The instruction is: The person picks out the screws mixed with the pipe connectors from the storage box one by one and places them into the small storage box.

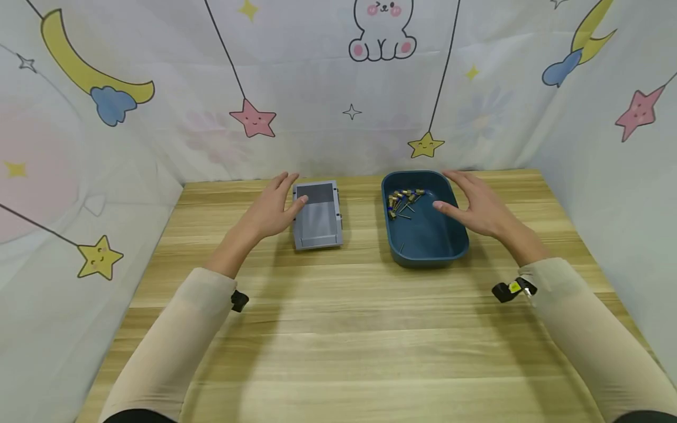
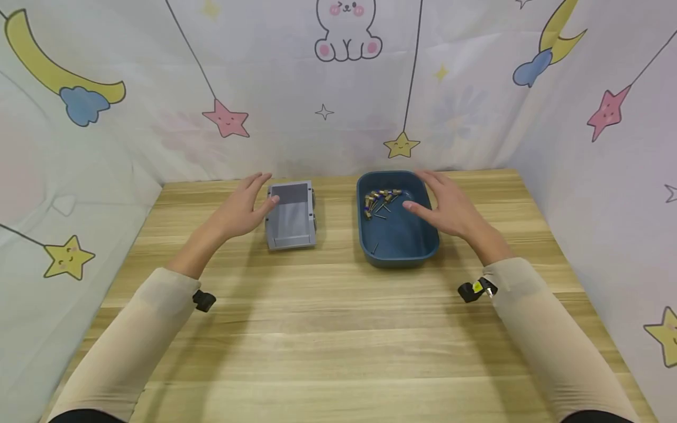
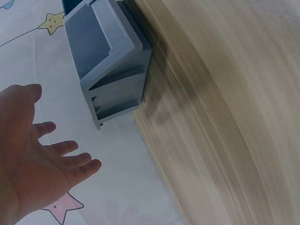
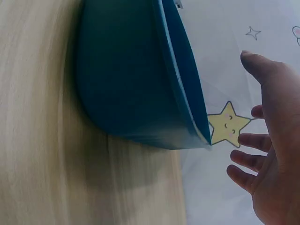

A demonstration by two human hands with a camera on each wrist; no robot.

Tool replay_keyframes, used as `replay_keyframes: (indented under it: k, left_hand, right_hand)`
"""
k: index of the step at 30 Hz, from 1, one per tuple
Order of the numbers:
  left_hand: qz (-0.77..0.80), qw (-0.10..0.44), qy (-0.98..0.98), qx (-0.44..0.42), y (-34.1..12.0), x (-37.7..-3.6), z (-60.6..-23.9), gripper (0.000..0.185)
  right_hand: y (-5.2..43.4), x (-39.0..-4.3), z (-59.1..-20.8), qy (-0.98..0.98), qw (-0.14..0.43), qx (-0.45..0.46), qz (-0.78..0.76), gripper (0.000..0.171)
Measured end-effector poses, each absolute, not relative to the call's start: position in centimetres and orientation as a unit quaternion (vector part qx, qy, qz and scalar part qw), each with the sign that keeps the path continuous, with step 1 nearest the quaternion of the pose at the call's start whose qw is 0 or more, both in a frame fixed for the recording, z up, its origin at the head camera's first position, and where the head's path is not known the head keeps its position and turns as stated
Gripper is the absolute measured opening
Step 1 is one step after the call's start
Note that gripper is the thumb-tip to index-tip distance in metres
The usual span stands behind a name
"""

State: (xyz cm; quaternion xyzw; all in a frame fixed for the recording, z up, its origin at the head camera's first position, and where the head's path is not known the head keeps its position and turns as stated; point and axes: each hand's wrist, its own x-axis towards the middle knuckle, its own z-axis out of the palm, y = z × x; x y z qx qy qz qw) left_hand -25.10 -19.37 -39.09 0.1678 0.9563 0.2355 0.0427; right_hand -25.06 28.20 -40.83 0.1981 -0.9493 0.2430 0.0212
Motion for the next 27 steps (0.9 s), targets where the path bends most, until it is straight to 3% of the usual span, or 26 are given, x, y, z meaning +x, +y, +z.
replay_keyframes:
  k: [21,27]
  left_hand:
    - [0.25,-0.021,0.943,0.221,-16.4,-23.7,-37.8,0.069]
    - [0.247,-0.026,0.939,0.237,-15.6,-23.2,-37.3,0.065]
  right_hand:
    - [29.4,-25.1,-42.3,-0.913,-0.012,0.113,0.391,0.068]
    - [29.6,-25.7,-42.3,-0.861,-0.053,0.068,0.502,0.06]
